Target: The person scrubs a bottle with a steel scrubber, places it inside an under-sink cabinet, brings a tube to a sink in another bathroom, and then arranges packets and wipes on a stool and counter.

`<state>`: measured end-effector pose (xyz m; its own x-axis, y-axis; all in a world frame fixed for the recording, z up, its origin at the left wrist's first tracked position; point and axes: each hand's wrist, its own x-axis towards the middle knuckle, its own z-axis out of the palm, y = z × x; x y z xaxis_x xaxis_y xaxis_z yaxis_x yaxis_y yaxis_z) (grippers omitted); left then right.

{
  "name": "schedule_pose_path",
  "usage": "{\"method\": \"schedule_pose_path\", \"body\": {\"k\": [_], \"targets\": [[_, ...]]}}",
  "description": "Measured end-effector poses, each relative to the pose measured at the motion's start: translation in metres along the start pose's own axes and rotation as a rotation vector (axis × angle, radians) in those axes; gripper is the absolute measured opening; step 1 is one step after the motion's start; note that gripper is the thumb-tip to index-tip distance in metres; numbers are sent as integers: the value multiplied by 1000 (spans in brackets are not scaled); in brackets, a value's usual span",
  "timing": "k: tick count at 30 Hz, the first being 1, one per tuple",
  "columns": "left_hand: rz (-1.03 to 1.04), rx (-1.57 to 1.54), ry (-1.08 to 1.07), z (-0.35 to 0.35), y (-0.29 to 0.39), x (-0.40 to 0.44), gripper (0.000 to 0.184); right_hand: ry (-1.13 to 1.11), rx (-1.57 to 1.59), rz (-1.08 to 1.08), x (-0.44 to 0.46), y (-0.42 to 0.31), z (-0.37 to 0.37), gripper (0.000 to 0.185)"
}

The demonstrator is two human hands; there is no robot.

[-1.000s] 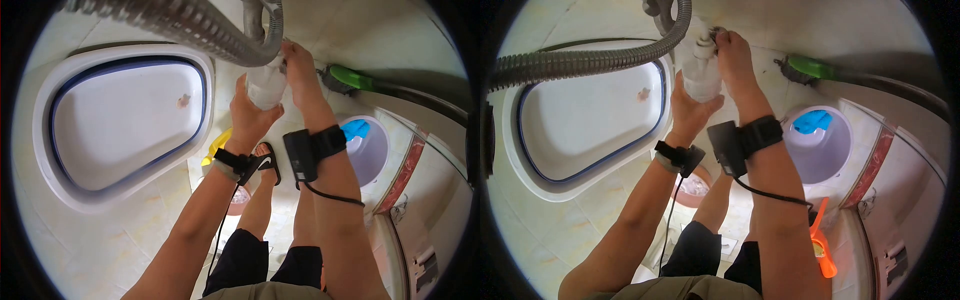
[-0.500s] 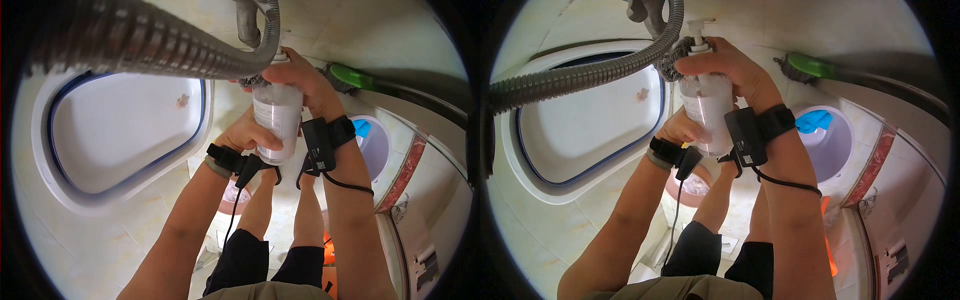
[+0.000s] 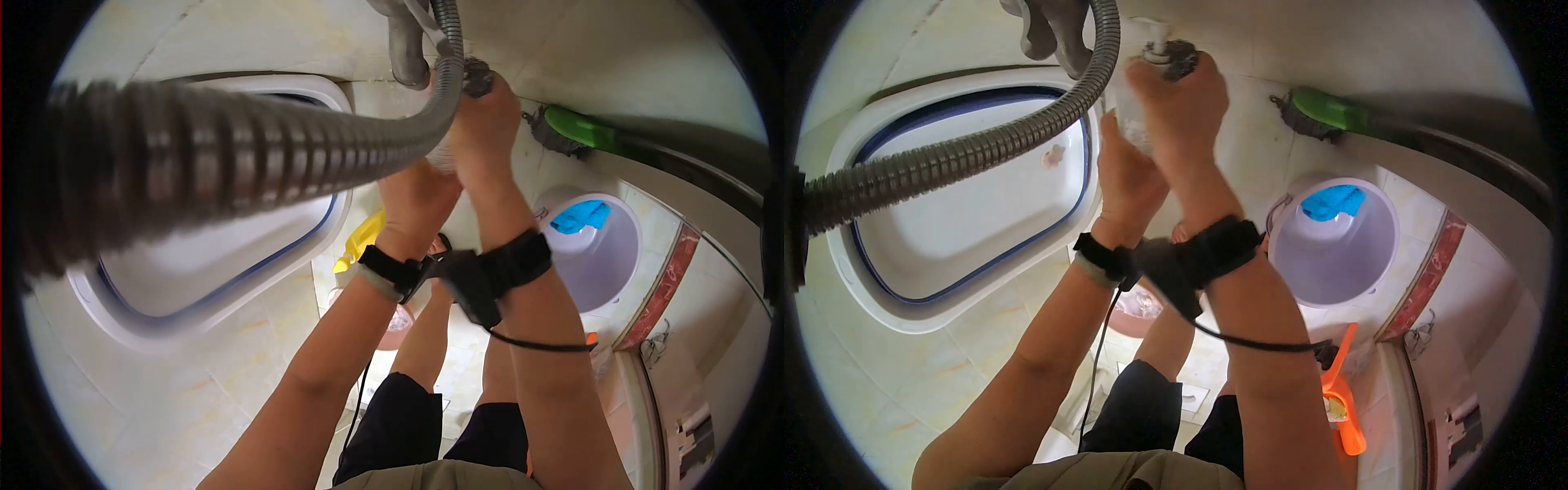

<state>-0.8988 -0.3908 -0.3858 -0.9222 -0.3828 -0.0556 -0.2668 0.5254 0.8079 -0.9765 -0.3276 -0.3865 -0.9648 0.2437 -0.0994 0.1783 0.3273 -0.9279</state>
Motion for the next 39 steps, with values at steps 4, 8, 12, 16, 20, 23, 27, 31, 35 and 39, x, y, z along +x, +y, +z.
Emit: {"method": "schedule_pose_path", "body": {"k": [4, 8, 12, 16, 20, 23, 27, 31, 35, 39], "targets": [[-110, -247, -430, -26, 4, 6, 52, -454, 621, 315, 19, 0, -26, 38], [-430, -722, -624, -26, -21, 4, 56, -682, 865, 486, 19, 11, -23, 27], [-201, -310, -330, -16, -21, 3, 55, -528, 446, 248, 9, 4, -13, 37], [-97, -151, -78, -5, -18, 4, 45, -77, 73, -99, -41, -7, 7, 53], [-85, 136, -61, -14, 21, 7, 41, -158, -22, -20, -45, -13, 10, 62], [27, 299, -5, 0, -38, 0, 62, -290, -161, 67, -13, 1, 14, 64], [-298, -405, -313, -17, -14, 3, 64, -890, 614, 348, 36, 31, -5, 58], [-561, -773, -687, -31, 5, 5, 61, -992, 1103, 613, 24, 29, -32, 62], [-607, -813, -684, -32, 1, 3, 62, -937, 991, 575, 21, 31, -24, 56], [-376, -351, -442, -20, -7, 5, 56, -679, 578, 343, 11, 8, -17, 44]]}}
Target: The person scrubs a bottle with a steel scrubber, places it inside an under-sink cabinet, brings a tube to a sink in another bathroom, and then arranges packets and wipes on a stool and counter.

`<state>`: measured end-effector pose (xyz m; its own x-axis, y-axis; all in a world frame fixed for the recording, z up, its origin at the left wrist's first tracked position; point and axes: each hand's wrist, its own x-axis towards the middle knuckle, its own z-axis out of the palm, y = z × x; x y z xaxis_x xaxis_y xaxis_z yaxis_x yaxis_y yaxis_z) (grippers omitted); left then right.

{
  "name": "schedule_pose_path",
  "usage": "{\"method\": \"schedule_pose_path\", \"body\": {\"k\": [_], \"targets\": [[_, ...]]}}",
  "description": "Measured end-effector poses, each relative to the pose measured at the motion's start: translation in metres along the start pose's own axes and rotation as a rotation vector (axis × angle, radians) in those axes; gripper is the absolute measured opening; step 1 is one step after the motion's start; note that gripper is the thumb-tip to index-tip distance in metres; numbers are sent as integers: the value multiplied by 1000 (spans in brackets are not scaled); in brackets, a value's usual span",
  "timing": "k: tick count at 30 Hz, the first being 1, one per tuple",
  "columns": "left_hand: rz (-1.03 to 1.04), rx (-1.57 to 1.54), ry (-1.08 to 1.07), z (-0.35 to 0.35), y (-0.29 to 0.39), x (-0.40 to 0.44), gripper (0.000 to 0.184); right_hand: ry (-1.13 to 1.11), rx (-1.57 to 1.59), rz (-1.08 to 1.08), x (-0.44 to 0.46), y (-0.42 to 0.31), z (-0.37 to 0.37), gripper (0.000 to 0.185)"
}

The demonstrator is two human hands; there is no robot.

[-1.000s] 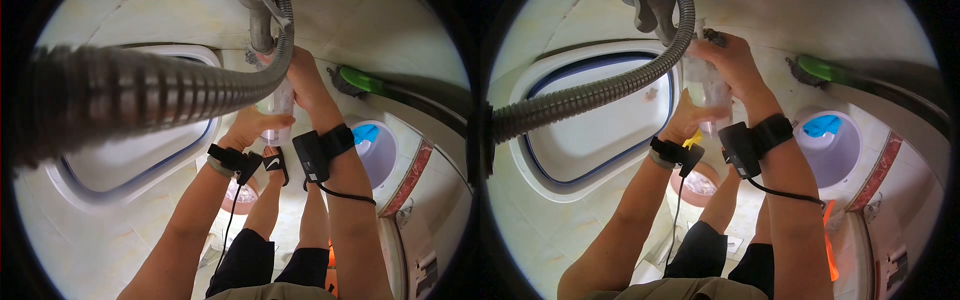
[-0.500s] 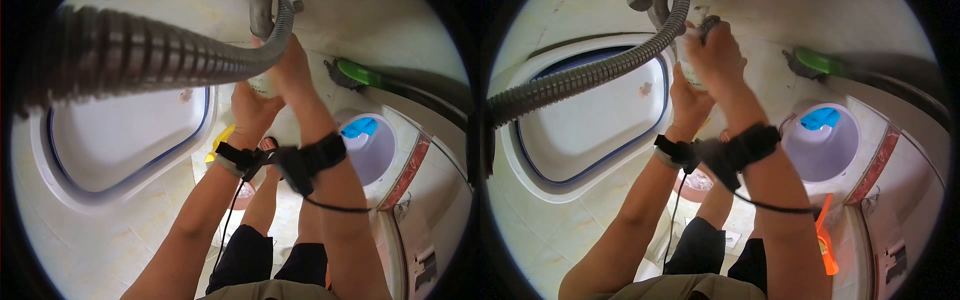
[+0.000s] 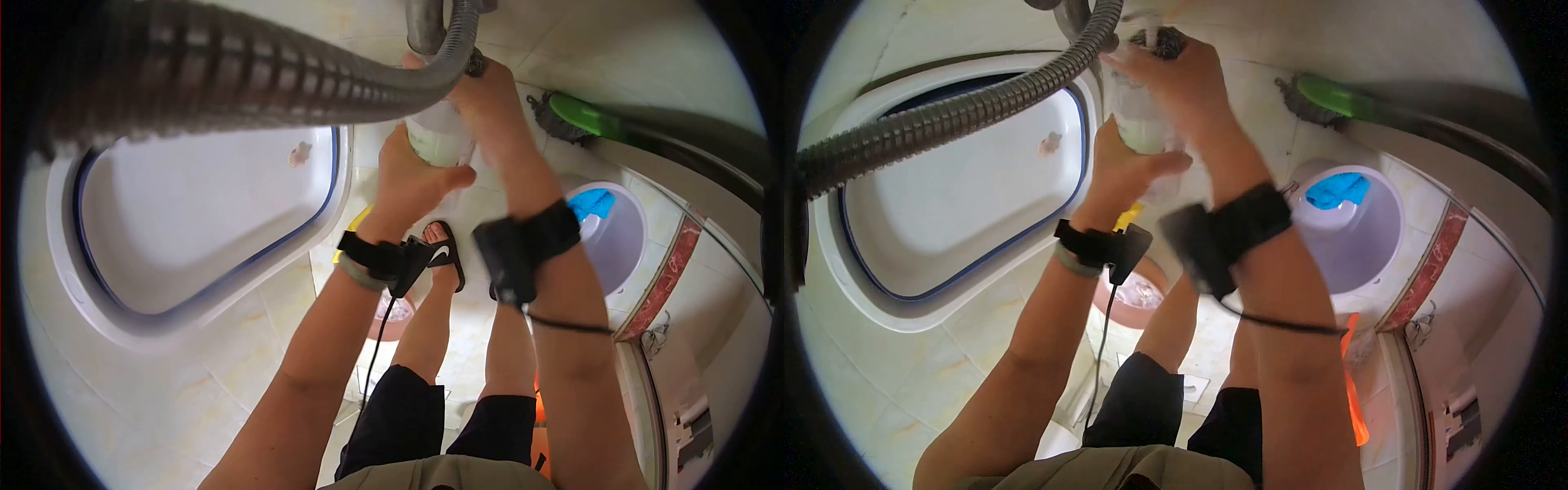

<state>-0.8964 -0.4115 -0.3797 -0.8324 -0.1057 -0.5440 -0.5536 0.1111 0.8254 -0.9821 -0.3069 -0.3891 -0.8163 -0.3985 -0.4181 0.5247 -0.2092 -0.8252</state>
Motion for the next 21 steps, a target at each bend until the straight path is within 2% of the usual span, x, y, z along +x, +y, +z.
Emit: {"method": "schedule_pose_path", "body": {"k": [1, 2, 3, 5, 6, 7, 10, 12, 13, 15, 16, 17, 19, 21], "targets": [[125, 229, 206, 7, -7, 2, 53, 152, -183, -92, -3, 2, 7, 43], [281, 323, 256, 11, -15, 1, 57, 331, -454, -28, -5, 4, 14, 46], [282, 323, 255, 12, -20, 3, 57, 333, -454, -28, -6, 12, 22, 46], [150, 499, 465, 14, -26, 8, 68, 679, -659, -224, -7, 32, 40, 47], [121, 505, 424, 12, -26, 8, 73, 812, -744, -230, -7, 34, 46, 43], [121, 505, 422, 14, -26, 6, 73, 814, -744, -229, -6, 33, 43, 43], [150, 405, 363, 18, -25, 4, 76, 704, -716, -221, 2, 22, 19, 39], [252, 144, 174, 15, -31, 6, 74, 199, -515, -138, 6, 5, -3, 36], [253, 142, 173, 7, -18, 5, 74, 200, -517, -138, 4, -4, -11, 36], [-72, -102, -344, -15, 8, 4, 70, -247, 324, 132, 1, -17, -23, 30], [-161, -283, -418, -15, 9, 3, 69, -282, 483, 216, 2, -12, -21, 35], [-161, -284, -419, -13, 8, 1, 69, -281, 482, 215, 5, -10, -22, 35], [-134, -330, -354, -7, 4, -2, 67, -294, 272, 147, 9, -7, -24, 35], [-119, -357, -319, -5, -9, -5, 64, -290, 238, 93, 3, 1, -21, 36]]}}
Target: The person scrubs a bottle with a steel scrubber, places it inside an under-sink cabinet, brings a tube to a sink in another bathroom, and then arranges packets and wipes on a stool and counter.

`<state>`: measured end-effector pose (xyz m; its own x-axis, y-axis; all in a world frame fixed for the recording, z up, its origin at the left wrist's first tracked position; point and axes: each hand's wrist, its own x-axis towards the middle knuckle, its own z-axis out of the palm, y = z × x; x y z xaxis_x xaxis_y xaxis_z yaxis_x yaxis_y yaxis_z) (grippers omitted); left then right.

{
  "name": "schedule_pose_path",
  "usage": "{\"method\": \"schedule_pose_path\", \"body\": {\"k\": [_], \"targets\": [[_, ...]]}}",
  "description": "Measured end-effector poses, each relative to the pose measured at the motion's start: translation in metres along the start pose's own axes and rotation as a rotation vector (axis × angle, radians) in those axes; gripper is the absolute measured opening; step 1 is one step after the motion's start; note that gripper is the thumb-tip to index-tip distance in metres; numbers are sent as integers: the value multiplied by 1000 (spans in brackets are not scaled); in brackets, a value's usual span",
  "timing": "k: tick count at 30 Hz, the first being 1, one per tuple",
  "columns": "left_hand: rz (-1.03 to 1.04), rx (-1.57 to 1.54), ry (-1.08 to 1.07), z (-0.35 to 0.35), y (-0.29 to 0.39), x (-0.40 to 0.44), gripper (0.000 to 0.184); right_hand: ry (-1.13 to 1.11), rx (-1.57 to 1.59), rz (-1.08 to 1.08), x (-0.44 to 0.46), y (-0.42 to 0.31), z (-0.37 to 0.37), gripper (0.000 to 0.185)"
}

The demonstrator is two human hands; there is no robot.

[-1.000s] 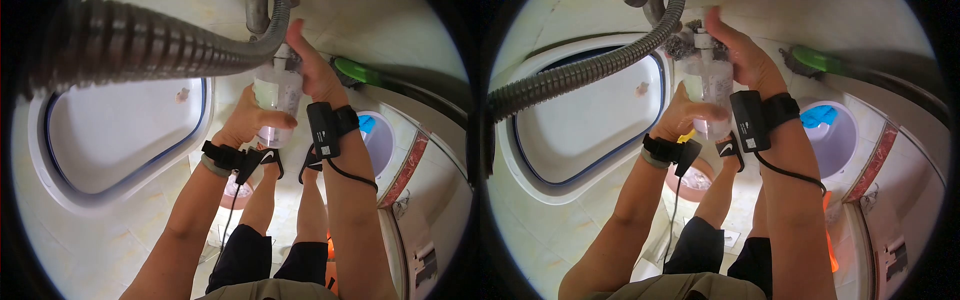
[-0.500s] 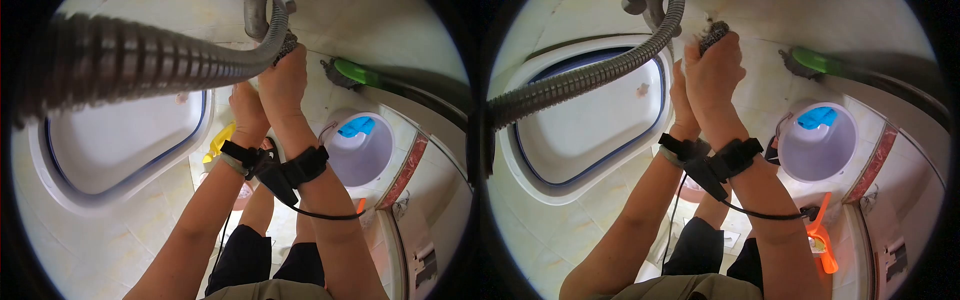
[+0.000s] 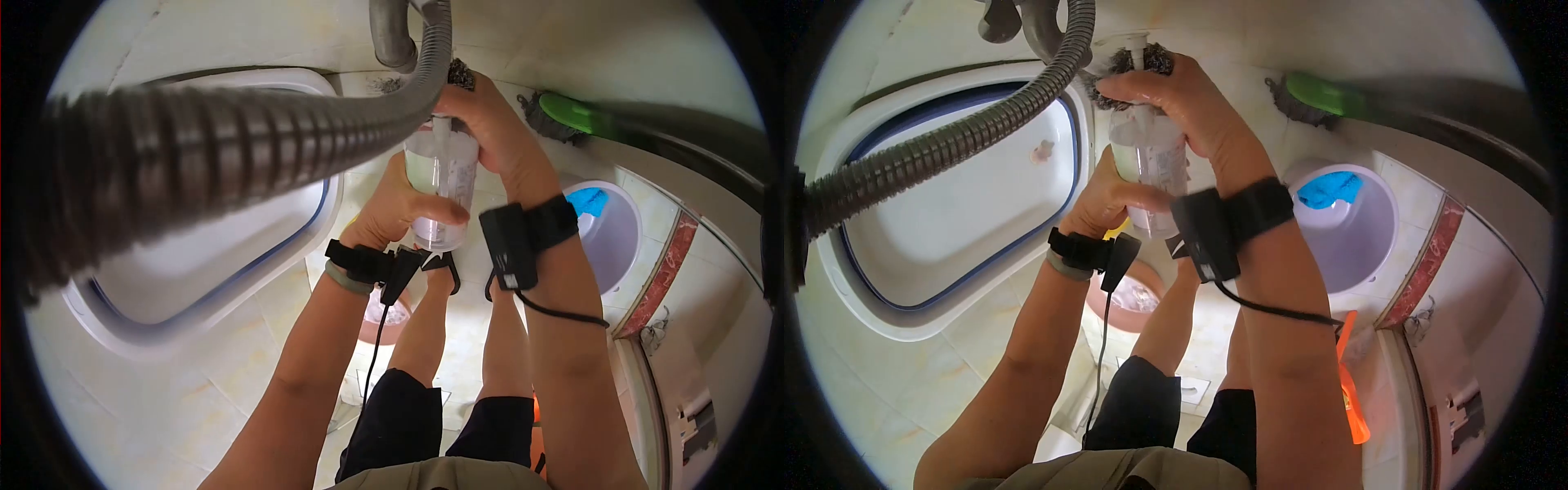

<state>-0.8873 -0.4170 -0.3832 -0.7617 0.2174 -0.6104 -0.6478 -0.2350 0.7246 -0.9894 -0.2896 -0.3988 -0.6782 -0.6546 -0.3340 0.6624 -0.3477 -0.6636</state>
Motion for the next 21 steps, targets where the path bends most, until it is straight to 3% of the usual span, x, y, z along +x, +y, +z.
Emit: {"method": "schedule_pose_path", "body": {"k": [2, 3, 4, 5, 6, 8, 10, 12, 13, 14, 16, 18, 19, 21], "targets": [[154, 399, 248, -1, -11, 4, 65, 229, -359, -124, -2, 6, 3, 34], [214, 615, 400, 3, -11, 7, 66, 230, -361, -123, -2, 14, 10, 34], [215, 613, 400, 6, -14, 9, 66, 609, -602, -161, 1, 25, 24, 36], [268, 796, 565, 8, -18, 10, 70, 992, -838, -197, 3, 33, 36, 38], [321, 979, 731, 9, -21, 10, 74, 992, -840, -197, 3, 36, 43, 38], [377, 981, 758, 4, -22, 8, 80, 991, -731, -232, 2, 40, 51, 42], [345, 845, 610, 3, -13, 7, 78, 963, -704, -200, -3, 37, 41, 46], [329, 775, 536, -3, -10, 5, 77, 564, -418, -242, -15, 33, 20, 48], [238, 585, 334, -8, -9, 3, 73, 423, -273, -174, -21, 23, 13, 46], [148, 394, 134, -11, -9, 2, 69, 424, -275, -173, -23, 14, 8, 46], [128, 395, 159, -9, -10, 5, 75, 247, -216, -21, -21, 4, 0, 36], [91, 394, 210, -4, -12, 10, 86, 283, -238, -90, -9, 15, 3, 30], [89, 395, 210, -1, -15, 12, 86, 402, -404, -179, -4, 18, 6, 30], [341, 651, 525, 5, -24, 18, 74, 611, -656, -261, 3, 23, 13, 34]]}}
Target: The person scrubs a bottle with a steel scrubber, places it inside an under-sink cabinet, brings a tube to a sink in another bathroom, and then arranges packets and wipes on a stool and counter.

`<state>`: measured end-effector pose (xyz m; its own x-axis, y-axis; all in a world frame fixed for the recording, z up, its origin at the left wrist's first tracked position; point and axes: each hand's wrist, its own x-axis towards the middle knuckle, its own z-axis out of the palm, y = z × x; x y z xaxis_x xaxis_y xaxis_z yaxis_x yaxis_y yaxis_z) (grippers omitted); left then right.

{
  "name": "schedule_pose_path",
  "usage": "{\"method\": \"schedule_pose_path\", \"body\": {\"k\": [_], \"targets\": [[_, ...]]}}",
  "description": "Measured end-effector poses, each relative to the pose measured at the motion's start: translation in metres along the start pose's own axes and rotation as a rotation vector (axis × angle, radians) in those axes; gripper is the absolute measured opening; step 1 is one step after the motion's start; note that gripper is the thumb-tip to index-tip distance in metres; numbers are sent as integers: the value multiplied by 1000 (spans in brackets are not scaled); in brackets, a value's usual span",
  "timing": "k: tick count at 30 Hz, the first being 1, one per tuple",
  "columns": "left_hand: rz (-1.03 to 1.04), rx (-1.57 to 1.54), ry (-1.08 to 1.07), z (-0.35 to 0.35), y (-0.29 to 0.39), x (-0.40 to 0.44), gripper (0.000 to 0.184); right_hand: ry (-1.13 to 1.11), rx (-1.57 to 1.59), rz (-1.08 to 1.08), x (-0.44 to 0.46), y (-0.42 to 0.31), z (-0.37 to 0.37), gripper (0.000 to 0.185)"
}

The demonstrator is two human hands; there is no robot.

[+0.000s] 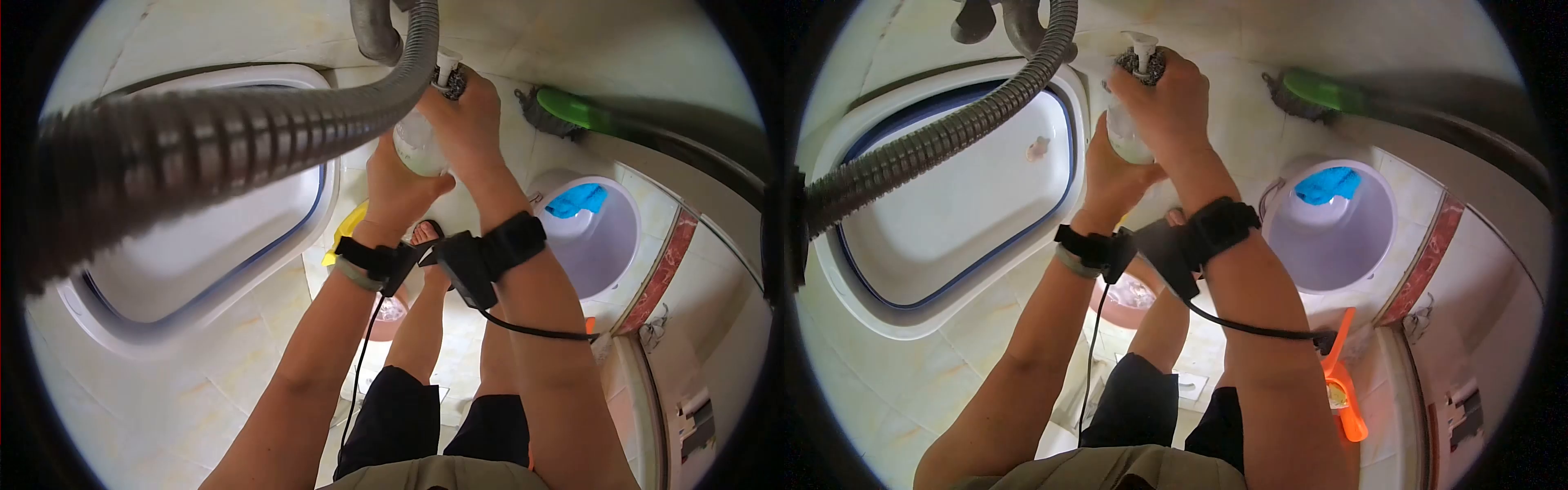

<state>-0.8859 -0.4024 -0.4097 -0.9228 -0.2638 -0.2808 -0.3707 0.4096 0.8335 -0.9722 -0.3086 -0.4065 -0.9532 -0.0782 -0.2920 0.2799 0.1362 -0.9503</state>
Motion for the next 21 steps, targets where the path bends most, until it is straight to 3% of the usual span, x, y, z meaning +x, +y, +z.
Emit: {"method": "schedule_pose_path", "body": {"k": [1, 3, 5, 7, 11, 13, 14, 15, 16, 17, 18, 20, 21], "targets": [[-1, 2, -1, 4, -1, -2, 74, 0, 1, 2, -2, -1, 8, 34], [52, 146, 201, 8, -4, -5, 75, 256, -170, -65, -11, -4, 25, 35], [61, 151, 182, 3, -8, -4, 71, 246, -176, 26, -25, -3, 34, 37], [-240, 97, 92, 0, -16, 0, 81, 303, -174, -72, -45, 6, 39, 45], [-196, 111, 125, 5, -3, -10, 67, 245, -331, -199, -65, 20, 17, 50], [-29, 135, 122, 8, 2, -16, 67, 235, -248, -172, -64, 10, 2, 51], [-160, 143, 51, 7, -6, -19, 93, 188, -116, -60, -61, 3, -2, 50], [-161, 142, 50, 7, -10, -23, 93, 142, 15, 52, -57, 0, -3, 50], [-137, 157, 25, 7, -13, -26, 94, 198, -125, -111, -48, 7, 5, 48], [-114, 173, -1, 6, -15, -28, 95, 198, -126, -111, -39, 14, 2, 48], [-114, 174, 2, -1, -11, -26, 95, 49, -95, -29, -28, 9, -8, 50], [-252, -212, -271, -17, 1, -19, 92, -210, -19, 62, -10, 16, -31, 57], [-252, -211, -268, -19, -2, -20, 92, -109, 128, 104, -13, 32, -37, 56]]}}
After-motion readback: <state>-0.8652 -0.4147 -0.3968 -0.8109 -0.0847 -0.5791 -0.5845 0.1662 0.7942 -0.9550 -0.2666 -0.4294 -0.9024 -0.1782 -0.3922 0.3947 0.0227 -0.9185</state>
